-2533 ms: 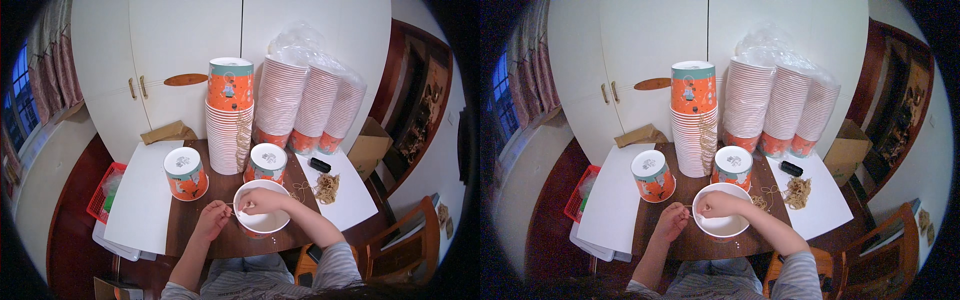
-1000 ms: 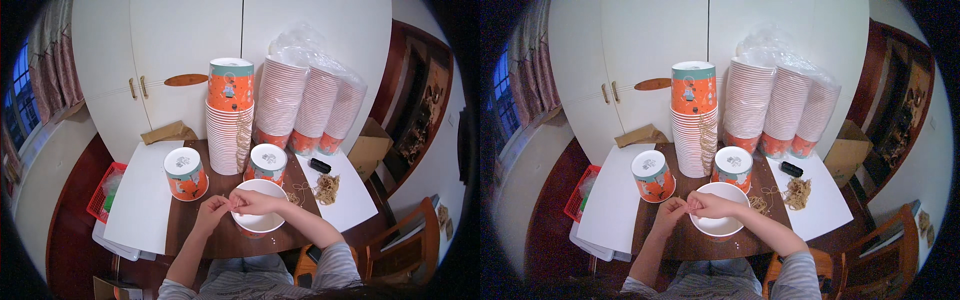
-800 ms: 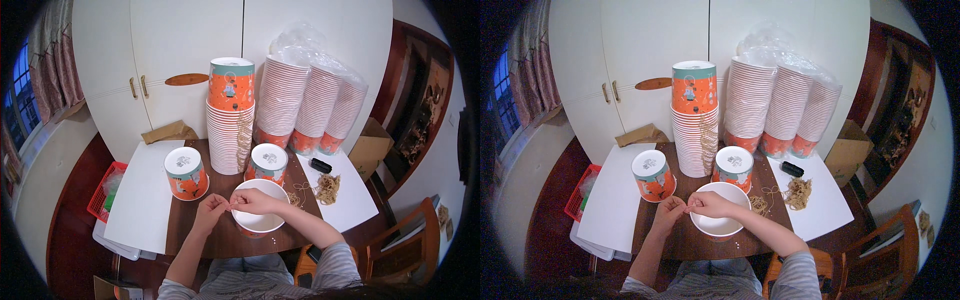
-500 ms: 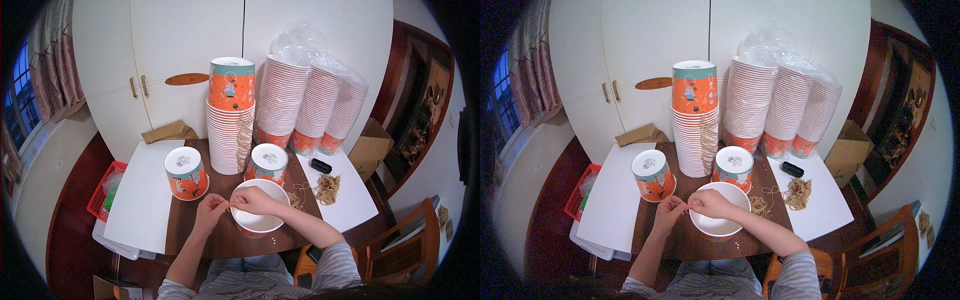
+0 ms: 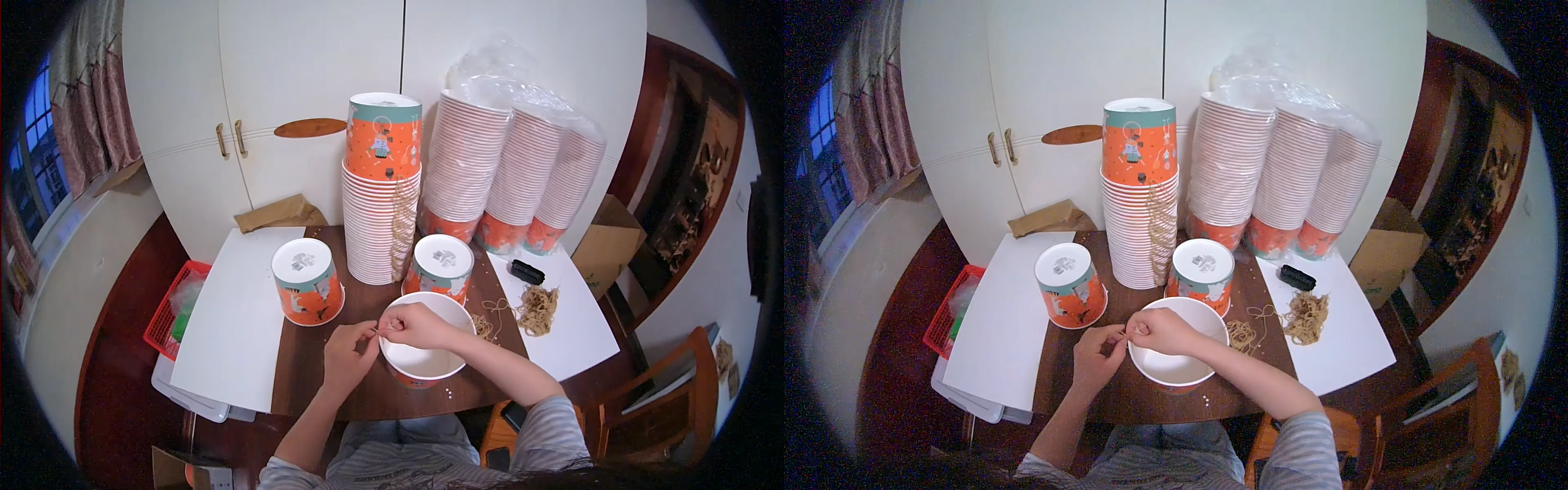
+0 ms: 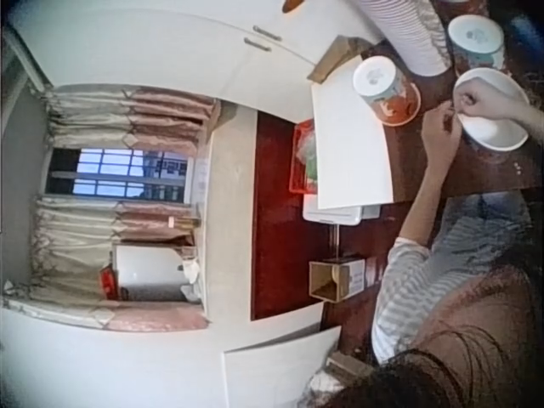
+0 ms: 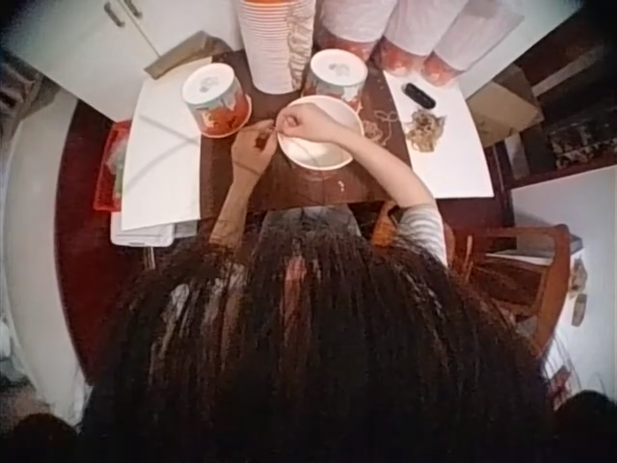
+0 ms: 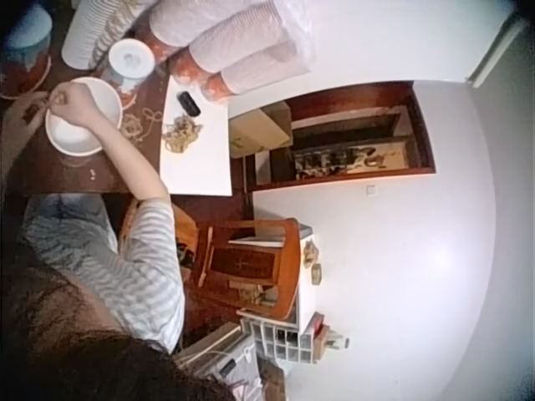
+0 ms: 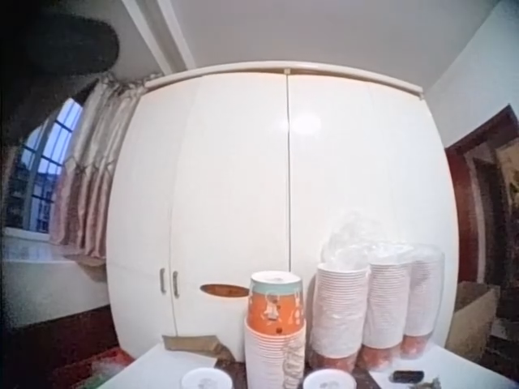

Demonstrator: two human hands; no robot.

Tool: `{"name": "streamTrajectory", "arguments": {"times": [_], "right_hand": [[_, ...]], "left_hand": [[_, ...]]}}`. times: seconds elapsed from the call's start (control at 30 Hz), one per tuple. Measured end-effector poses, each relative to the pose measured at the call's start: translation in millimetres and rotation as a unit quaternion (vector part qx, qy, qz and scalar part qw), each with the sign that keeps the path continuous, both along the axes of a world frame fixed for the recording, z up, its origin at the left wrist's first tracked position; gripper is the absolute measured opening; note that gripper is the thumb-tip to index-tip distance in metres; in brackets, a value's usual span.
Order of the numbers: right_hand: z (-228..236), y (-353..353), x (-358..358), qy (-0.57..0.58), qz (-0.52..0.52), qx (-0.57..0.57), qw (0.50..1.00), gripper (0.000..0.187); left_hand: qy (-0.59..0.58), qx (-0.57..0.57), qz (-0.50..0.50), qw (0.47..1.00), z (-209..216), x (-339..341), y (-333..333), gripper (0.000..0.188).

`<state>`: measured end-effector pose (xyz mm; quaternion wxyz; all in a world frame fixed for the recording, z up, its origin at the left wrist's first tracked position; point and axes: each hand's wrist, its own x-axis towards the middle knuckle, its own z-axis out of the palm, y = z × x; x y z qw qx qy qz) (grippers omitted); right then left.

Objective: Sort and package large printed paper cups using rubber bands.

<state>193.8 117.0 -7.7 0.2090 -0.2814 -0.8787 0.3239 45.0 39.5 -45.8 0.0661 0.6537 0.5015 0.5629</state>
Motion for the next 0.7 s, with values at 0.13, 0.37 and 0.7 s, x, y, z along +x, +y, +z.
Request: {"name": "streamTrajectory", "arguments": {"times": [0.13,0.37,0.7], "right_hand": [[1,0,0,-0.002,0.001,-0.008,1.0,0.018],[-3,3,1,0.023,0.011,-0.025,0.999,0.016],[-1,3,0,0.02,0.014,-0.063,0.998,0.013]], "left_hand": [[-0.029,-0.033,-0.02,0.999,-4,0,2,0.021],[-0.153,-0.112,-0.034,0.981,0,-1,-1,0.016],[-0.093,-0.059,-0.005,0.994,0,5,-3,0.016]]}}
